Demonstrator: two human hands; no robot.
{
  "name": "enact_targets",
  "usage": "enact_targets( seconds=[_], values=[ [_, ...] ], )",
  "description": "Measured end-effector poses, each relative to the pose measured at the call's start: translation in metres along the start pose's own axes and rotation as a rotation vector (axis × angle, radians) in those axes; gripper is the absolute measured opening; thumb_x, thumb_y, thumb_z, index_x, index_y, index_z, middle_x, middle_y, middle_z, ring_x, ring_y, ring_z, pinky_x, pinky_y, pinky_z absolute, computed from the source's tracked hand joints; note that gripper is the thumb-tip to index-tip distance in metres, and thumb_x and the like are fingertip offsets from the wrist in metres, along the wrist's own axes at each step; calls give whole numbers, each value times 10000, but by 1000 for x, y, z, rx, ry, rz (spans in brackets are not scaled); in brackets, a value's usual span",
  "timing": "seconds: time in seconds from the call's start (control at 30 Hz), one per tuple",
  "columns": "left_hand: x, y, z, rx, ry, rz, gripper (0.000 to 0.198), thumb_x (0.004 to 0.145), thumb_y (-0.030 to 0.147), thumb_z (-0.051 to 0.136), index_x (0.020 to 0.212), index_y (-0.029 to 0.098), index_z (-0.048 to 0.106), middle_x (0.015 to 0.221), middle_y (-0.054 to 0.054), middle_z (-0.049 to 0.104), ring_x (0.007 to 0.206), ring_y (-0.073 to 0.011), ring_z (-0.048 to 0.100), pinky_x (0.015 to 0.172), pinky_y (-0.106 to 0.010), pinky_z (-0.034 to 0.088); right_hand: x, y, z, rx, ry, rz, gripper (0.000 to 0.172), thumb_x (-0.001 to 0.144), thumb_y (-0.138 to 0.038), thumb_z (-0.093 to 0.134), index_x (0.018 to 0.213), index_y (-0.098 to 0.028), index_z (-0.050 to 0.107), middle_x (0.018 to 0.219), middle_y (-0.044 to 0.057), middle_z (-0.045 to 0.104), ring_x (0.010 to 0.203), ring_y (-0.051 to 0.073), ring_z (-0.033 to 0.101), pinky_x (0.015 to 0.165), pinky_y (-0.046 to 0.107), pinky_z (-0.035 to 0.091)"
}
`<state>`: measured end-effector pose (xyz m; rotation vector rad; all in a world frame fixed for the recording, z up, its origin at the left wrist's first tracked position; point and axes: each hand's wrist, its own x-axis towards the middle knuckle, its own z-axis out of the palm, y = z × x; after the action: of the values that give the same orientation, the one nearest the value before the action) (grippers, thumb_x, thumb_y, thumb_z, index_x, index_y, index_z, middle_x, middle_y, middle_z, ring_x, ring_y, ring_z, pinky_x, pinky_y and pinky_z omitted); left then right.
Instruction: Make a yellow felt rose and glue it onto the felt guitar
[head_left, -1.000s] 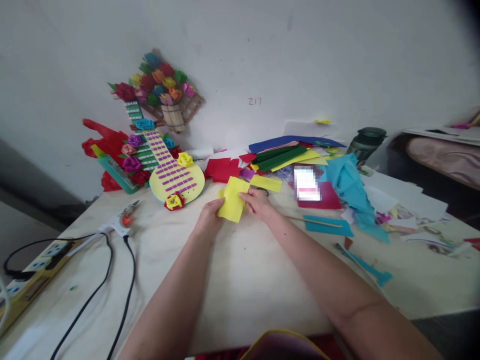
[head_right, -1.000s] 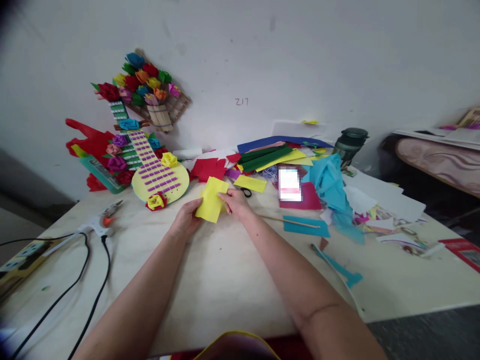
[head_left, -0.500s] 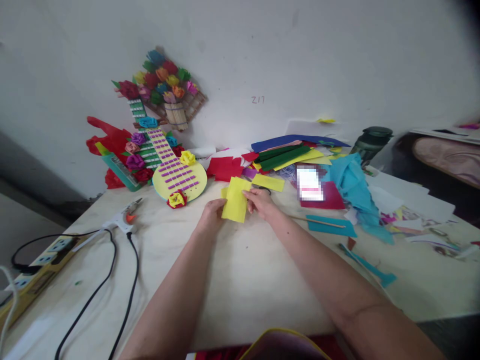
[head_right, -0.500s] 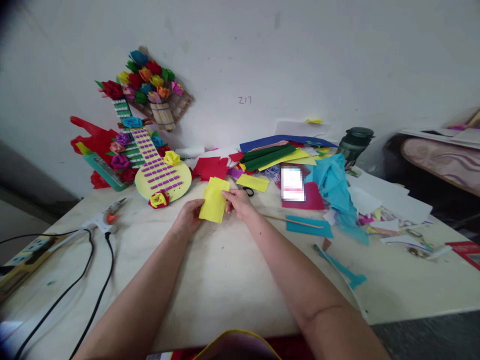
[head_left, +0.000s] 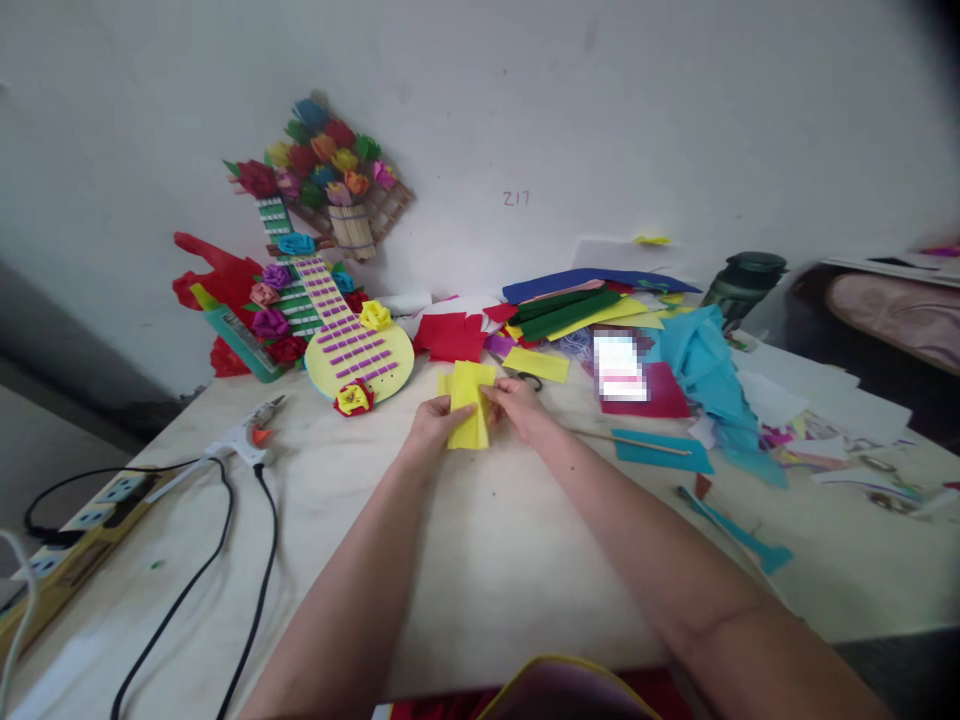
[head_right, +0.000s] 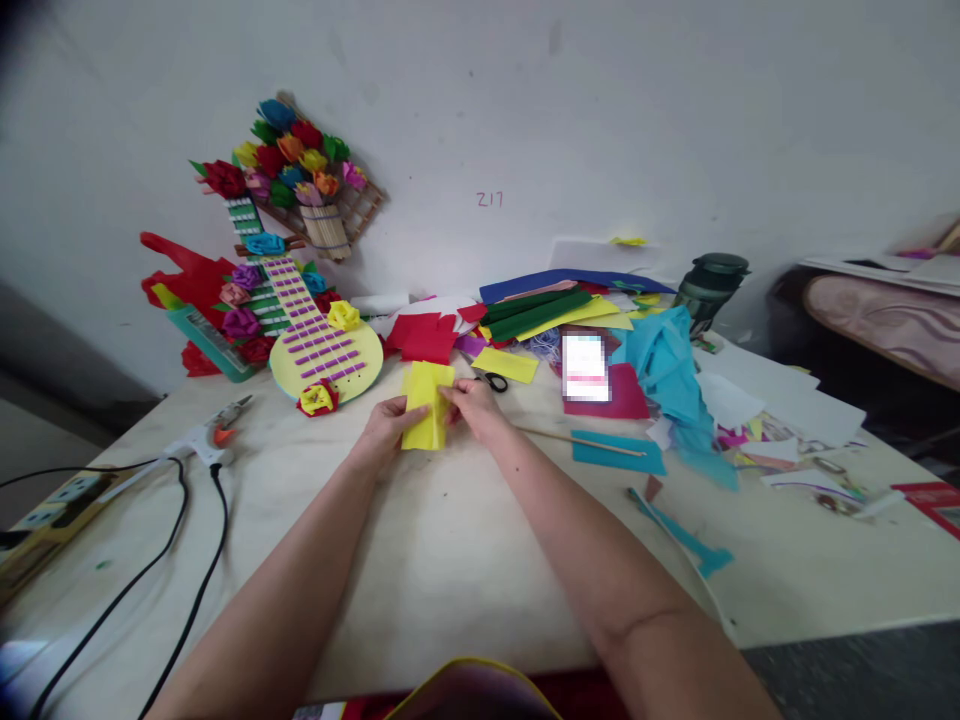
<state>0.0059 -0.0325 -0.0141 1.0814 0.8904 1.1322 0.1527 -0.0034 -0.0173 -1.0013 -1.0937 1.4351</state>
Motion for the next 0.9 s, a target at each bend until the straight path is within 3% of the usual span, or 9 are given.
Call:
enact_targets(
  seconds=[0.13, 0.23, 0.3, 0.4, 0.57, 0.73, 0.9],
  values=[
    [1, 0, 4, 107, 149, 108, 365, 528, 333, 722, 797, 96, 654, 679, -68, 651, 569, -186, 585, 534, -282, 441, -6, -3, 6, -11, 32, -74, 409, 650, -402, 614, 995, -193, 543, 828, 12, 626, 507, 97, 554, 426, 213, 429],
    [2, -3, 4, 156, 243, 170, 338, 540, 331, 708, 779, 104, 634, 657, -38, 636, 569, -166, 576, 527, -263, 440, -13, -8, 10, -123, 31, -163, 484, 655, -432, 601, 1081, -215, 526, 995, 33, 610, 757, 143, 594, 599, 236, 471],
    [3, -5, 3, 193, 265, 191, 305, 550, 329, 696, 746, 108, 619, 638, -25, 622, 563, -151, 567, 521, -250, 435, -15, -9, 11, -229, 27, -212, 447, 646, -407, 611, 1042, -204, 566, 967, 35, 627, 842, 169, 582, 701, 265, 464],
    [6, -8, 0, 173, 248, 210, 296, 563, 322, 683, 760, 119, 596, 666, -23, 619, 581, -145, 568, 534, -249, 438, -10, -4, 9, -334, 114, -221, 337, 680, -395, 561, 922, -170, 625, 856, 50, 652, 819, 203, 589, 732, 319, 463],
    [12, -11, -9, 34, 271, 195, 389, 604, 302, 644, 940, 147, 526, 725, -36, 619, 603, -150, 585, 565, -274, 452, 0, 2, -1, -337, 252, -300, 331, 719, -421, 501, 900, -175, 630, 891, 61, 656, 838, 215, 590, 766, 342, 458],
    [13, -11, -6, -41, 268, 145, 553, 610, 187, 565, 1148, 197, 436, 856, -43, 606, 695, -159, 596, 590, -275, 458, -3, 2, 1, -330, 205, -298, 341, 719, -461, 499, 851, -175, 632, 797, 58, 657, 795, 213, 598, 736, 336, 469],
    [10, -7, 5, -60, 246, 140, 458, 682, 282, 555, 1128, 213, 479, 983, -57, 596, 822, -171, 585, 684, -286, 460, -6, 5, 9, -165, 108, -228, 336, 700, -460, 526, 845, -174, 625, 796, 53, 658, 725, 190, 604, 657, 306, 487]
  ],
)
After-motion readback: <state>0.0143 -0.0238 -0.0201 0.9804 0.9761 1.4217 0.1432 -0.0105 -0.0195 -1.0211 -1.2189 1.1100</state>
